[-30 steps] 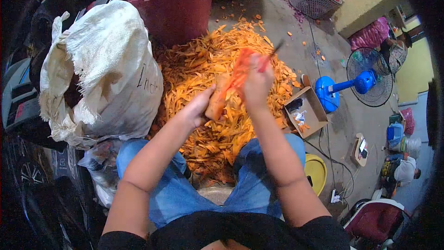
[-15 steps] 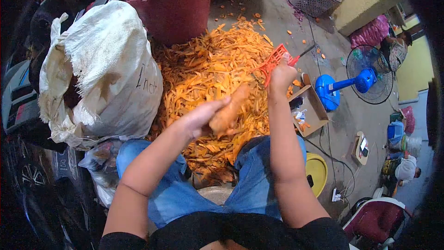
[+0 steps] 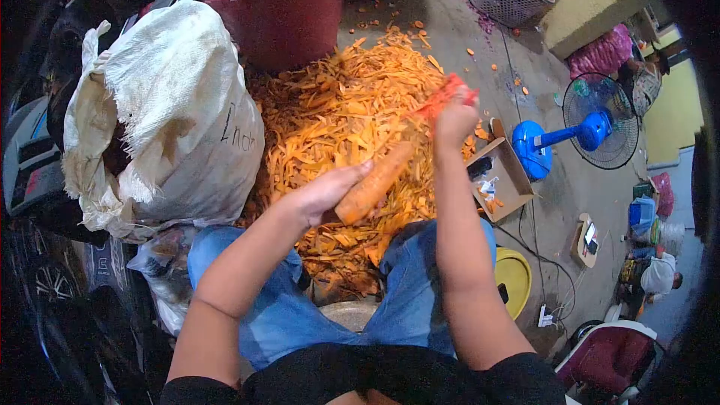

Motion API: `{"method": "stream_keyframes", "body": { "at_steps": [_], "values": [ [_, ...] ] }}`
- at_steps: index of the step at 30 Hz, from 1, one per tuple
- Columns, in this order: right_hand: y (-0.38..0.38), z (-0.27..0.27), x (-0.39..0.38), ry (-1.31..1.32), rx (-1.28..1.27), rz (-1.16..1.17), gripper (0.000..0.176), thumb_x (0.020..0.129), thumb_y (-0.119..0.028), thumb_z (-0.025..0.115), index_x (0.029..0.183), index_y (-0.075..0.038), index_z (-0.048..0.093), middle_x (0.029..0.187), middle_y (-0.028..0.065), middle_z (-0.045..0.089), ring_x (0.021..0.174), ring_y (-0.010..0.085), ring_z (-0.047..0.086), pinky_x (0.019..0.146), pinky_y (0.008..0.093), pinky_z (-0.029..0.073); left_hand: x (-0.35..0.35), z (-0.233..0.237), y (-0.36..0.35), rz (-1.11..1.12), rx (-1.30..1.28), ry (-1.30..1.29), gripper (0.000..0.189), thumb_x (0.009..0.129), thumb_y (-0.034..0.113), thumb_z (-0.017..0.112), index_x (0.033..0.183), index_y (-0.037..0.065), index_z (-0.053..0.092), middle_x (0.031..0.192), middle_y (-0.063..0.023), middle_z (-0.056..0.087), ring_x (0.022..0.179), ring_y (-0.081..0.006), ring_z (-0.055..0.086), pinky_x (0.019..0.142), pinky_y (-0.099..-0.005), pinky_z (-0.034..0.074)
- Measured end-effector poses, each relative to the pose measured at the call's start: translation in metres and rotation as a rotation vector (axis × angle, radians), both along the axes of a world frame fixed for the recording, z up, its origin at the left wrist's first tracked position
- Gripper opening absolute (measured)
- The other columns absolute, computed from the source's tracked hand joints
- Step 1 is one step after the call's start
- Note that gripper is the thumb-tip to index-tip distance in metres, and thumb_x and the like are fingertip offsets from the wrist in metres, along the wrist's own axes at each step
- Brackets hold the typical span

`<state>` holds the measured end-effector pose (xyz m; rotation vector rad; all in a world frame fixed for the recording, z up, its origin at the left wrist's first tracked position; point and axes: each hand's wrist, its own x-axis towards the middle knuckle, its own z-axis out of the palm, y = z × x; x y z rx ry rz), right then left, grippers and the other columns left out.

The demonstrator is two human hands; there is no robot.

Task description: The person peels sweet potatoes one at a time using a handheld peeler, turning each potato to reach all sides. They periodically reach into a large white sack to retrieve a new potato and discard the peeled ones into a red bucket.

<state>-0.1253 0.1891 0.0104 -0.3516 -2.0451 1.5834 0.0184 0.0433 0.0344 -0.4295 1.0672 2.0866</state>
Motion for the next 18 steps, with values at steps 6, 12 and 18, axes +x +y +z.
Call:
{"method": "stream_keyframes", "body": {
  "at_steps": [6, 12, 18],
  "values": [
    [-0.031, 0.013, 0.032, 0.176, -0.188, 0.338, 0.021, 0.080, -0.019, 0.046, 0.069, -0.002, 0.047, 0.054, 0.0010, 0.046, 0.051, 0.0105, 0.044, 0.046, 0.0278, 0.036, -0.018, -0.034, -0.003, 0.242, -0.025, -0.013, 0.038, 0.085, 0.037, 0.026, 0.092, 0.005, 0.047, 0.070, -0.0058, 0.052, 0.052, -0.0149, 0.051, 0.045, -0.0256, 0.044],
    [-0.058, 0.016, 0.073, 0.105, 0.243, 0.486, 0.019, 0.078, -0.018, 0.045, 0.069, -0.002, 0.045, 0.053, 0.0149, 0.044, 0.047, 0.0307, 0.041, 0.045, 0.0359, 0.033, -0.021, -0.027, -0.003, 0.430, -0.009, -0.002, 0.035, 0.085, 0.033, 0.028, 0.091, 0.006, 0.048, 0.069, -0.0033, 0.054, 0.055, -0.0138, 0.052, 0.049, -0.0250, 0.044],
    [0.012, -0.012, -0.010, 0.018, 0.120, -0.005, 0.023, 0.081, -0.022, 0.045, 0.071, -0.001, 0.048, 0.061, 0.0006, 0.047, 0.052, 0.0091, 0.040, 0.049, 0.0258, 0.035, -0.001, -0.011, 0.010, -0.003, -0.136, 0.181, 0.038, 0.084, 0.034, 0.032, 0.101, 0.003, 0.046, 0.082, -0.0064, 0.054, 0.071, -0.0137, 0.053, 0.054, -0.0272, 0.046]
  ]
}}
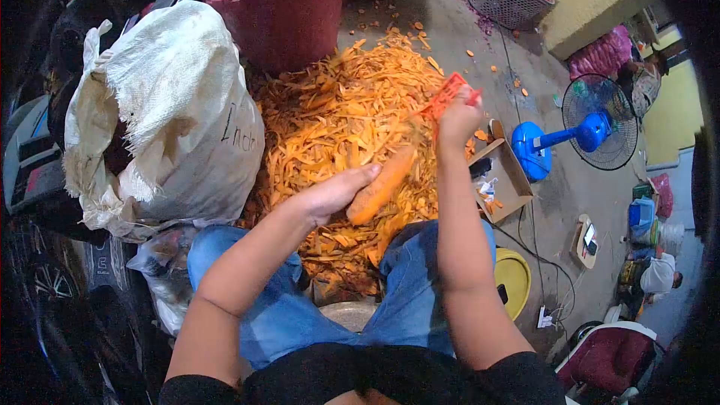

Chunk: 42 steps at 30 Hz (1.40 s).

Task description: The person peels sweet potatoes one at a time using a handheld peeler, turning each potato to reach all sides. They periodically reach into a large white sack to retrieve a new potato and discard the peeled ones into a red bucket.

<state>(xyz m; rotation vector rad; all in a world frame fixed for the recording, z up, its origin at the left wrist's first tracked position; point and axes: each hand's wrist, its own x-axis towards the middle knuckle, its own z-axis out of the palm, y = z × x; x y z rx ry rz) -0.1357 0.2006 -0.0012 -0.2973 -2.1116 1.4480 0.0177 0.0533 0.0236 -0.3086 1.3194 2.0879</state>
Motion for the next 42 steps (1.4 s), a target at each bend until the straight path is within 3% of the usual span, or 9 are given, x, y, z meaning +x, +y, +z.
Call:
{"method": "stream_keyframes", "body": {
  "at_steps": [6, 11, 15, 20, 23, 29, 32, 37, 42],
  "values": [
    [-0.041, 0.014, 0.042, 0.081, -0.404, 0.374, 0.021, 0.081, -0.021, 0.046, 0.072, -0.003, 0.048, 0.062, -0.0013, 0.046, 0.054, 0.0080, 0.040, 0.049, 0.0243, 0.034, -0.020, -0.019, -0.014, 0.184, 0.218, -0.185, 0.039, 0.085, 0.038, 0.027, 0.100, 0.007, 0.044, 0.081, -0.0069, 0.053, 0.067, -0.0160, 0.053, 0.055, -0.0289, 0.046],
    [-0.068, 0.030, 0.084, -0.034, 0.073, 0.513, 0.024, 0.079, -0.018, 0.047, 0.063, -0.002, 0.040, 0.048, 0.0083, 0.038, 0.044, 0.0186, 0.035, 0.044, 0.0320, 0.032, -0.023, -0.019, -0.013, 0.334, 0.142, -0.084, 0.039, 0.086, 0.035, 0.024, 0.099, 0.005, 0.045, 0.083, -0.0061, 0.055, 0.069, -0.0150, 0.052, 0.061, -0.0268, 0.043],
    [-0.049, 0.023, 0.044, 0.146, 0.118, 0.250, 0.026, 0.080, -0.022, 0.045, 0.065, -0.001, 0.043, 0.051, 0.0103, 0.042, 0.044, 0.0208, 0.036, 0.044, 0.0324, 0.032, -0.016, -0.015, -0.012, 0.177, 0.087, -0.075, 0.038, 0.086, 0.035, 0.026, 0.096, 0.005, 0.047, 0.082, -0.0063, 0.055, 0.067, -0.0154, 0.054, 0.055, -0.0303, 0.045],
    [-0.003, 0.014, 0.008, -0.071, -0.268, 0.011, 0.024, 0.081, -0.023, 0.045, 0.070, -0.002, 0.048, 0.056, 0.0021, 0.047, 0.051, 0.0122, 0.044, 0.047, 0.0287, 0.035, -0.009, -0.017, -0.017, 0.124, 0.115, -0.143, 0.036, 0.083, 0.035, 0.034, 0.100, 0.005, 0.044, 0.079, -0.0065, 0.053, 0.066, -0.0177, 0.053, 0.054, -0.0332, 0.046],
    [-0.015, 0.017, 0.023, -0.093, -0.559, 0.299, 0.024, 0.082, -0.024, 0.044, 0.070, -0.003, 0.048, 0.058, -0.0001, 0.047, 0.052, 0.0103, 0.043, 0.048, 0.0277, 0.036, -0.015, -0.020, -0.017, 0.189, 0.240, -0.221, 0.036, 0.082, 0.037, 0.035, 0.103, 0.008, 0.043, 0.083, -0.0073, 0.053, 0.067, -0.0190, 0.054, 0.051, -0.0341, 0.047],
    [-0.065, 0.020, 0.079, -0.028, -0.056, 0.534, 0.022, 0.080, -0.022, 0.046, 0.071, -0.002, 0.048, 0.055, 0.0088, 0.047, 0.048, 0.0172, 0.044, 0.046, 0.0299, 0.035, -0.020, -0.008, -0.011, 0.332, 0.146, -0.163, 0.038, 0.085, 0.037, 0.024, 0.095, 0.007, 0.046, 0.077, -0.0049, 0.054, 0.065, -0.0160, 0.053, 0.056, -0.0297, 0.046],
    [-0.049, 0.010, 0.049, 0.030, 0.133, 0.243, 0.023, 0.079, -0.022, 0.046, 0.070, -0.001, 0.049, 0.054, 0.0127, 0.048, 0.047, 0.0188, 0.043, 0.047, 0.0311, 0.035, -0.011, -0.026, -0.013, 0.186, 0.165, -0.131, 0.037, 0.085, 0.034, 0.028, 0.100, 0.005, 0.046, 0.081, -0.0073, 0.055, 0.067, -0.0164, 0.055, 0.059, -0.0299, 0.046],
    [-0.008, 0.015, 0.009, -0.053, -0.123, -0.069, 0.022, 0.080, -0.019, 0.046, 0.069, 0.000, 0.048, 0.057, 0.0062, 0.050, 0.050, 0.0142, 0.044, 0.049, 0.0289, 0.036, -0.006, 0.002, -0.012, 0.113, 0.105, -0.156, 0.037, 0.084, 0.036, 0.031, 0.099, 0.005, 0.046, 0.081, -0.0086, 0.054, 0.069, -0.0184, 0.054, 0.056, -0.0311, 0.047],
    [-0.051, 0.029, 0.053, 0.167, -0.237, 0.355, 0.022, 0.082, -0.017, 0.044, 0.068, -0.001, 0.047, 0.059, 0.0023, 0.049, 0.052, 0.0123, 0.043, 0.049, 0.0263, 0.036, -0.018, -0.027, -0.017, 0.241, 0.252, -0.236, 0.035, 0.084, 0.037, 0.031, 0.097, 0.007, 0.046, 0.082, -0.0086, 0.054, 0.068, -0.0189, 0.054, 0.053, -0.0323, 0.047]
  ]
}}
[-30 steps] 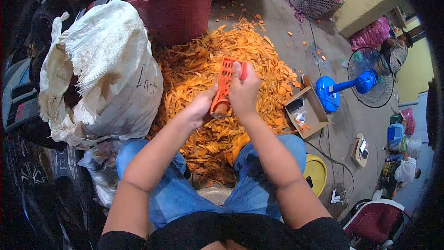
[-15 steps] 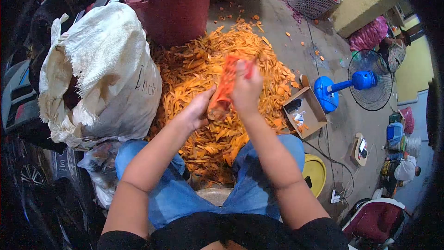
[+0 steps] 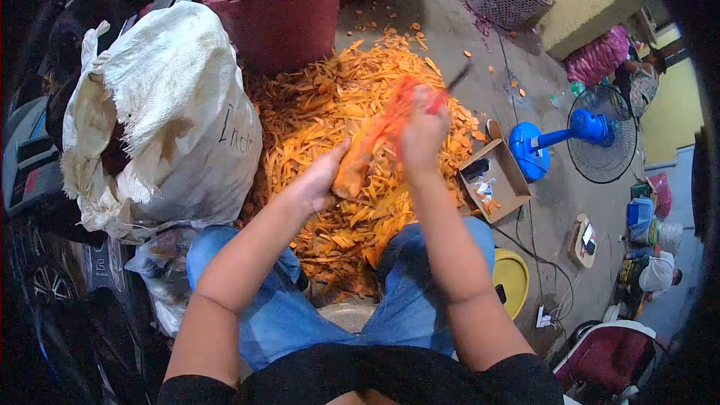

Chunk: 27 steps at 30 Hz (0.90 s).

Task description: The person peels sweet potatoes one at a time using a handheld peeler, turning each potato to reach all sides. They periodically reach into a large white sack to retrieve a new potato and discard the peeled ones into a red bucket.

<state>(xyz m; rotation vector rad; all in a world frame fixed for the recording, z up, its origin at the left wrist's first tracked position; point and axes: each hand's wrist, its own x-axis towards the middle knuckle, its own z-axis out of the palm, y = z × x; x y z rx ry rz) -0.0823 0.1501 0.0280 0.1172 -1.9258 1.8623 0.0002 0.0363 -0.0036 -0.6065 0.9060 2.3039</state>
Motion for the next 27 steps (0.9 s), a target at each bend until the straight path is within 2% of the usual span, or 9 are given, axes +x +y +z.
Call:
{"method": "stream_keyframes", "body": {
  "at_steps": [4, 11, 13, 14, 16, 18, 21, 25, 27],
  "values": [
    [-0.012, -0.006, 0.023, -0.198, 0.268, 0.142, 0.021, 0.081, -0.017, 0.044, 0.068, 0.000, 0.048, 0.058, 0.0053, 0.049, 0.052, 0.0162, 0.044, 0.050, 0.0276, 0.037, 0.003, 0.007, 0.002, 0.050, -0.073, 0.059, 0.036, 0.084, 0.037, 0.030, 0.096, 0.007, 0.046, 0.081, -0.0073, 0.055, 0.065, -0.0185, 0.054, 0.053, -0.0323, 0.047],
    [0.061, -0.050, -0.063, -0.179, 0.224, -0.420, 0.027, 0.082, -0.024, 0.044, 0.066, -0.001, 0.046, 0.059, 0.0010, 0.048, 0.052, 0.0092, 0.040, 0.048, 0.0261, 0.034, 0.020, 0.047, 0.021, -0.208, -0.162, 0.019, 0.036, 0.083, 0.038, 0.034, 0.095, 0.007, 0.048, 0.077, -0.0048, 0.055, 0.060, -0.0142, 0.054, 0.054, -0.0290, 0.047],
    [0.049, -0.009, -0.043, -0.476, -0.009, -0.331, 0.021, 0.081, -0.017, 0.044, 0.070, -0.001, 0.050, 0.059, 0.0021, 0.048, 0.049, 0.0126, 0.045, 0.049, 0.0280, 0.038, 0.012, 0.024, 0.013, -0.182, -0.098, -0.036, 0.037, 0.082, 0.039, 0.034, 0.097, 0.007, 0.047, 0.078, -0.0055, 0.054, 0.062, -0.0152, 0.054, 0.053, -0.0294, 0.046],
    [0.034, -0.005, -0.032, -0.288, -0.300, -0.124, 0.021, 0.082, -0.017, 0.043, 0.069, -0.001, 0.049, 0.059, -0.0003, 0.045, 0.048, 0.0103, 0.043, 0.045, 0.0267, 0.036, 0.008, 0.009, 0.008, -0.114, -0.023, -0.031, 0.037, 0.082, 0.040, 0.034, 0.097, 0.008, 0.047, 0.079, -0.0060, 0.054, 0.063, -0.0160, 0.054, 0.052, -0.0299, 0.046],
    [0.009, 0.007, -0.007, -0.245, -0.344, 0.083, 0.020, 0.082, -0.017, 0.045, 0.068, -0.001, 0.048, 0.059, -0.0007, 0.045, 0.047, 0.0111, 0.041, 0.043, 0.0273, 0.034, 0.004, 0.010, 0.005, -0.033, 0.066, 0.020, 0.037, 0.082, 0.040, 0.032, 0.098, 0.009, 0.046, 0.080, -0.0062, 0.054, 0.066, -0.0178, 0.054, 0.050, -0.0305, 0.046],
    [-0.008, -0.001, 0.015, -0.220, 0.132, 0.025, 0.020, 0.080, -0.015, 0.047, 0.066, -0.001, 0.045, 0.055, 0.0022, 0.045, 0.045, 0.0134, 0.040, 0.041, 0.0295, 0.032, 0.003, 0.005, 0.004, 0.003, 0.048, 0.032, 0.037, 0.083, 0.040, 0.031, 0.099, 0.009, 0.045, 0.080, -0.0061, 0.053, 0.067, -0.0179, 0.054, 0.050, -0.0304, 0.046],
    [-0.015, -0.006, 0.031, -0.122, 0.328, 0.127, 0.019, 0.078, -0.014, 0.049, 0.066, -0.001, 0.044, 0.051, 0.0072, 0.045, 0.043, 0.0163, 0.040, 0.042, 0.0310, 0.033, 0.003, 0.003, 0.004, 0.078, 0.012, 0.087, 0.037, 0.084, 0.038, 0.028, 0.101, 0.009, 0.043, 0.082, -0.0062, 0.054, 0.070, -0.0185, 0.054, 0.051, -0.0308, 0.046],
    [-0.005, -0.007, 0.002, -0.094, 0.308, -0.089, 0.020, 0.079, -0.016, 0.047, 0.066, -0.001, 0.045, 0.052, 0.0082, 0.047, 0.045, 0.0166, 0.042, 0.044, 0.0307, 0.034, 0.006, 0.009, 0.004, -0.062, -0.040, 0.087, 0.038, 0.084, 0.038, 0.028, 0.099, 0.007, 0.044, 0.080, -0.0083, 0.054, 0.067, -0.0189, 0.055, 0.050, -0.0314, 0.046],
    [0.012, -0.004, -0.024, -0.270, -0.135, -0.170, 0.028, 0.081, -0.023, 0.046, 0.064, -0.001, 0.045, 0.056, 0.0016, 0.046, 0.050, 0.0102, 0.038, 0.045, 0.0267, 0.032, 0.011, 0.027, 0.011, -0.104, -0.173, 0.022, 0.039, 0.084, 0.038, 0.027, 0.098, 0.006, 0.043, 0.078, -0.0089, 0.054, 0.065, -0.0190, 0.055, 0.049, -0.0312, 0.046]
  ]
}}
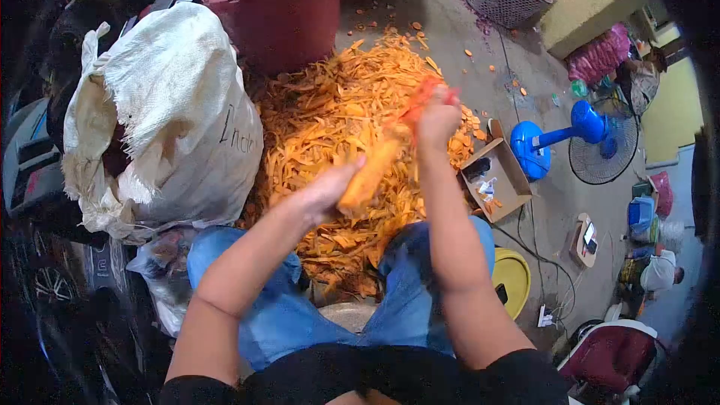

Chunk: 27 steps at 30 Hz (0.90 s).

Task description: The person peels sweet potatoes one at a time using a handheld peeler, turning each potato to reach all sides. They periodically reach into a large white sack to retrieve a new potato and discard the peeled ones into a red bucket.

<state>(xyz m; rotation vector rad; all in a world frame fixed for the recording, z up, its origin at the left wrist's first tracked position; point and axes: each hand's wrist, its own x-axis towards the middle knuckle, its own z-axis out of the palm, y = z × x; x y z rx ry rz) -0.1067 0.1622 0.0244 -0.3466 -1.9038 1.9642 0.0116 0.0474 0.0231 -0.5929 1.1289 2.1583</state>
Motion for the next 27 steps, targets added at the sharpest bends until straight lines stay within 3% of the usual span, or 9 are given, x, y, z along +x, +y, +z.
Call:
{"method": "stream_keyframes", "body": {
  "at_steps": [4, 6, 11, 15, 17, 19, 21, 24, 27],
  "values": [
    [0.024, -0.014, -0.019, -0.189, -0.032, -0.136, 0.029, 0.081, -0.025, 0.046, 0.063, -0.002, 0.046, 0.058, -0.0007, 0.046, 0.053, 0.0089, 0.039, 0.046, 0.0255, 0.033, 0.005, -0.010, 0.006, -0.134, 0.047, -0.034, 0.039, 0.084, 0.038, 0.027, 0.097, 0.004, 0.043, 0.078, -0.0099, 0.053, 0.063, -0.0191, 0.054, 0.049, -0.0318, 0.046],
    [0.000, 0.001, 0.006, 0.026, -0.164, 0.151, 0.030, 0.081, -0.026, 0.046, 0.063, -0.003, 0.046, 0.056, -0.0022, 0.043, 0.052, 0.0084, 0.036, 0.046, 0.0249, 0.032, -0.006, -0.026, -0.003, 0.152, 0.176, -0.058, 0.039, 0.084, 0.038, 0.028, 0.097, 0.005, 0.043, 0.077, -0.0091, 0.053, 0.066, -0.0190, 0.054, 0.051, -0.0316, 0.046],
    [-0.029, 0.003, 0.056, 0.112, 0.447, 0.377, 0.024, 0.080, -0.020, 0.045, 0.066, -0.001, 0.045, 0.055, 0.0085, 0.045, 0.048, 0.0176, 0.040, 0.046, 0.0299, 0.033, -0.007, -0.019, -0.004, 0.274, 0.195, 0.033, 0.030, 0.084, 0.028, 0.031, 0.094, 0.006, 0.048, 0.082, -0.0075, 0.056, 0.069, -0.0171, 0.056, 0.057, -0.0304, 0.048],
    [-0.024, 0.003, 0.041, 0.100, 0.438, 0.343, 0.025, 0.081, -0.022, 0.044, 0.066, -0.001, 0.045, 0.053, 0.0127, 0.043, 0.047, 0.0214, 0.039, 0.045, 0.0323, 0.032, -0.009, -0.014, -0.007, 0.114, 0.180, 0.093, 0.032, 0.084, 0.031, 0.032, 0.094, 0.005, 0.048, 0.079, -0.0070, 0.056, 0.066, -0.0164, 0.056, 0.056, -0.0296, 0.048],
    [-0.013, -0.018, 0.012, 0.085, 0.471, 0.116, 0.026, 0.080, -0.022, 0.045, 0.065, -0.001, 0.046, 0.053, 0.0113, 0.046, 0.047, 0.0204, 0.040, 0.047, 0.0334, 0.033, -0.002, 0.002, 0.000, 0.059, 0.036, 0.032, 0.034, 0.084, 0.032, 0.032, 0.095, 0.005, 0.048, 0.079, -0.0071, 0.056, 0.066, -0.0162, 0.056, 0.055, -0.0295, 0.047],
    [0.016, -0.039, -0.026, 0.124, 0.286, -0.104, 0.031, 0.081, -0.024, 0.045, 0.062, 0.001, 0.044, 0.051, 0.0026, 0.042, 0.047, 0.0121, 0.033, 0.044, 0.0290, 0.030, 0.009, -0.007, 0.009, -0.018, 0.005, -0.007, 0.036, 0.084, 0.034, 0.032, 0.097, 0.004, 0.048, 0.080, -0.0072, 0.057, 0.065, -0.0158, 0.056, 0.056, -0.0284, 0.047],
    [0.032, -0.029, -0.028, -0.128, 0.181, -0.178, 0.034, 0.081, -0.025, 0.046, 0.059, 0.000, 0.043, 0.049, 0.0001, 0.041, 0.045, 0.0108, 0.032, 0.042, 0.0294, 0.028, 0.011, 0.006, 0.009, -0.045, 0.008, -0.026, 0.036, 0.084, 0.034, 0.032, 0.097, 0.004, 0.047, 0.080, -0.0069, 0.057, 0.064, -0.0152, 0.056, 0.057, -0.0279, 0.046],
    [0.022, -0.020, -0.016, -0.124, 0.264, -0.077, 0.034, 0.080, -0.026, 0.047, 0.057, -0.002, 0.043, 0.049, -0.0009, 0.040, 0.044, 0.0097, 0.031, 0.040, 0.0295, 0.027, -0.001, -0.006, 0.001, 0.027, -0.022, 0.014, 0.034, 0.085, 0.034, 0.029, 0.097, 0.006, 0.045, 0.078, -0.0068, 0.055, 0.063, -0.0160, 0.054, 0.056, -0.0290, 0.045],
    [-0.005, 0.003, 0.015, -0.053, 0.129, 0.129, 0.030, 0.081, -0.025, 0.046, 0.061, -0.002, 0.044, 0.052, 0.0001, 0.041, 0.048, 0.0095, 0.034, 0.043, 0.0279, 0.029, -0.010, -0.037, -0.013, 0.207, 0.328, -0.029, 0.037, 0.085, 0.035, 0.023, 0.094, 0.008, 0.047, 0.078, -0.0084, 0.054, 0.062, -0.0200, 0.052, 0.055, -0.0326, 0.045]
  ]
}}
